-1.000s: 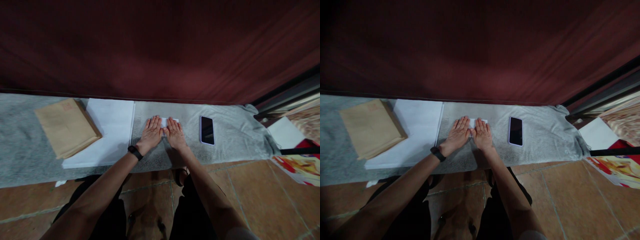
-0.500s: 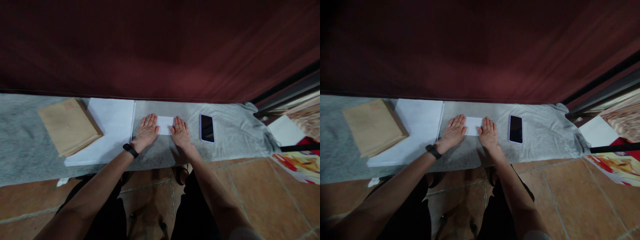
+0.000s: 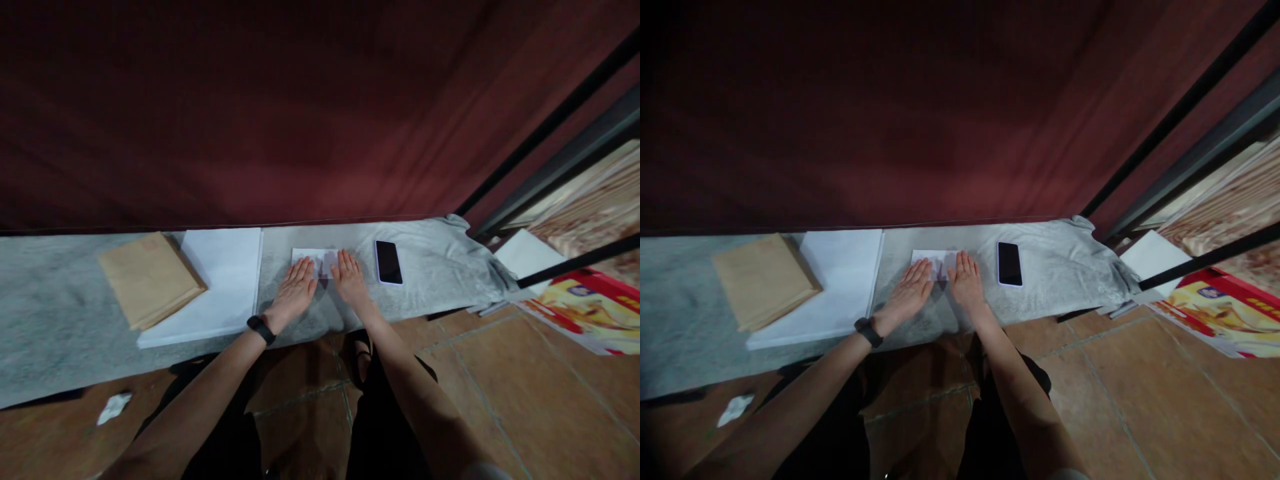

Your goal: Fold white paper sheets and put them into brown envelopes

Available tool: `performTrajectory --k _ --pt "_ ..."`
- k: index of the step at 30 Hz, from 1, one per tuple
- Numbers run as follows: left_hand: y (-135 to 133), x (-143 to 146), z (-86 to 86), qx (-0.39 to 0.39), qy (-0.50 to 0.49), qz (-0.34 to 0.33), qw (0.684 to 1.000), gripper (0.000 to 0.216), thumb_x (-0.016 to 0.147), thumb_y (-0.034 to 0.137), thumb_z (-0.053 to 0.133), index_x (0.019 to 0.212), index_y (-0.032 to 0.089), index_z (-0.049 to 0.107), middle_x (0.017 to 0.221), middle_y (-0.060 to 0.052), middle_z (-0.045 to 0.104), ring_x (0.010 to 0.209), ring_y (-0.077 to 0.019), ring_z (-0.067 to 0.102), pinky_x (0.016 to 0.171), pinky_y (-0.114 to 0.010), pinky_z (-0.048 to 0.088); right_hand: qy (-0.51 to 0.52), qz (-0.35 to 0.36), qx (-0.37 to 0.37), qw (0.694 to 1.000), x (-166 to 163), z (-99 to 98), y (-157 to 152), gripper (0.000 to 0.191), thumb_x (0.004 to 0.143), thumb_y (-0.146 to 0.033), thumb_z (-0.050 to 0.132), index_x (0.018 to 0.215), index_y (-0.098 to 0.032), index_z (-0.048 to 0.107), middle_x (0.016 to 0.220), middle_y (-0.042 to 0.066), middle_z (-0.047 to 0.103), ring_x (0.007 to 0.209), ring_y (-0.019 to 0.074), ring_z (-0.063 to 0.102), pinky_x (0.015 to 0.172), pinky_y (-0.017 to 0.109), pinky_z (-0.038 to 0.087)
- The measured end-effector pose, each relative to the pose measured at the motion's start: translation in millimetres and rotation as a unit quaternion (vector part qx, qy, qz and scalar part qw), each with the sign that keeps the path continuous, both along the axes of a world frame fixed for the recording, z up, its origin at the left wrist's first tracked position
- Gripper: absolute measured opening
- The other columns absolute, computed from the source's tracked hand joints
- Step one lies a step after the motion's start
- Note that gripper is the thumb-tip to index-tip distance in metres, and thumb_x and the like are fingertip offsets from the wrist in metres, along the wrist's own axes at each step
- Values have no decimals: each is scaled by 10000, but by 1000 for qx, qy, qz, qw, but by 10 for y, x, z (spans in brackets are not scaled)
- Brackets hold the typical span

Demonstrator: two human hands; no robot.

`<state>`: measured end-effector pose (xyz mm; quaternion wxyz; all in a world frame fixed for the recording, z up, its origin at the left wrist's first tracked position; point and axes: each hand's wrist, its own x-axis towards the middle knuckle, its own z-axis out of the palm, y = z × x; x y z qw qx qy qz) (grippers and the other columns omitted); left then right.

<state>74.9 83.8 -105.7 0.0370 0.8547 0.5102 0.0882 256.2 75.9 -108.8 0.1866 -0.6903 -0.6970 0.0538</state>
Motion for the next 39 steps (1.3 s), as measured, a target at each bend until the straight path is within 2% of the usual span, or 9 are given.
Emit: performTrajectory --k 5,10,14,18,25,33,36,39 --pt "-203 106 -4 -7 24 -12 1000 589 1024 291 281 1561 60 350 1634 -169 361 1550 -256 262 1265 -444 247 16 92 -34 995 -282 163 -126 557 1090 -362 247 1574 -116 373 1629 152 365 1532 248 317 1227 477 306" --pt "-293 21 -189 -13 40 -5 999 595 990 214 317 1565 65 350 1637 -184 345 1550 -253 263 1269 -434 226 19 119 -45 992 -442 64 -321 583 1099 -424 211 1569 -129 389 1640 120 349 1544 238 289 1259 448 244" --pt "-349 -22 -291 0 33 0 999 602 999 206 270 1581 62 313 1645 -170 337 1554 -235 251 1277 -430 203 2 114 -60 992 -475 -68 -374 602 1098 -441 228 1580 -104 355 1650 128 308 1554 260 258 1275 471 177" --pt "-367 2 -281 -4 38 9 999 617 978 189 295 1580 56 317 1642 -171 341 1555 -233 249 1278 -418 204 3 110 -72 991 -506 -109 -343 611 1094 -461 239 1589 -118 338 1653 125 292 1556 256 252 1275 466 172" --pt "-413 19 -268 15 18 41 999 588 1022 252 224 1541 28 382 1629 -183 359 1551 -245 256 1265 -437 255 -12 76 -75 994 -416 -140 -372 619 1086 -444 289 1589 -86 328 1651 161 268 1558 272 243 1265 481 191" --pt "-469 75 -208 30 58 91 994 633 1027 356 274 1511 -33 398 1600 -244 373 1524 -302 314 1253 -459 264 -7 -9 -27 1000 -242 -241 -449 651 1061 -429 326 1550 -3 375 1607 230 331 1515 335 342 1233 527 257" --pt "-422 71 -215 42 61 101 992 624 1023 359 285 1512 -6 414 1561 -249 434 1500 -316 365 1243 -511 270 -10 -27 -1 1000 -220 -265 -439 626 1052 -432 348 1524 -31 445 1575 236 396 1486 354 393 1217 560 278" --pt "-309 77 -212 61 38 88 994 603 1022 335 279 1533 38 400 1555 -224 460 1498 -305 375 1243 -525 269 -13 -25 33 999 -197 -204 -341 615 1060 -426 325 1517 -38 459 1573 221 416 1489 349 387 1221 560 269"
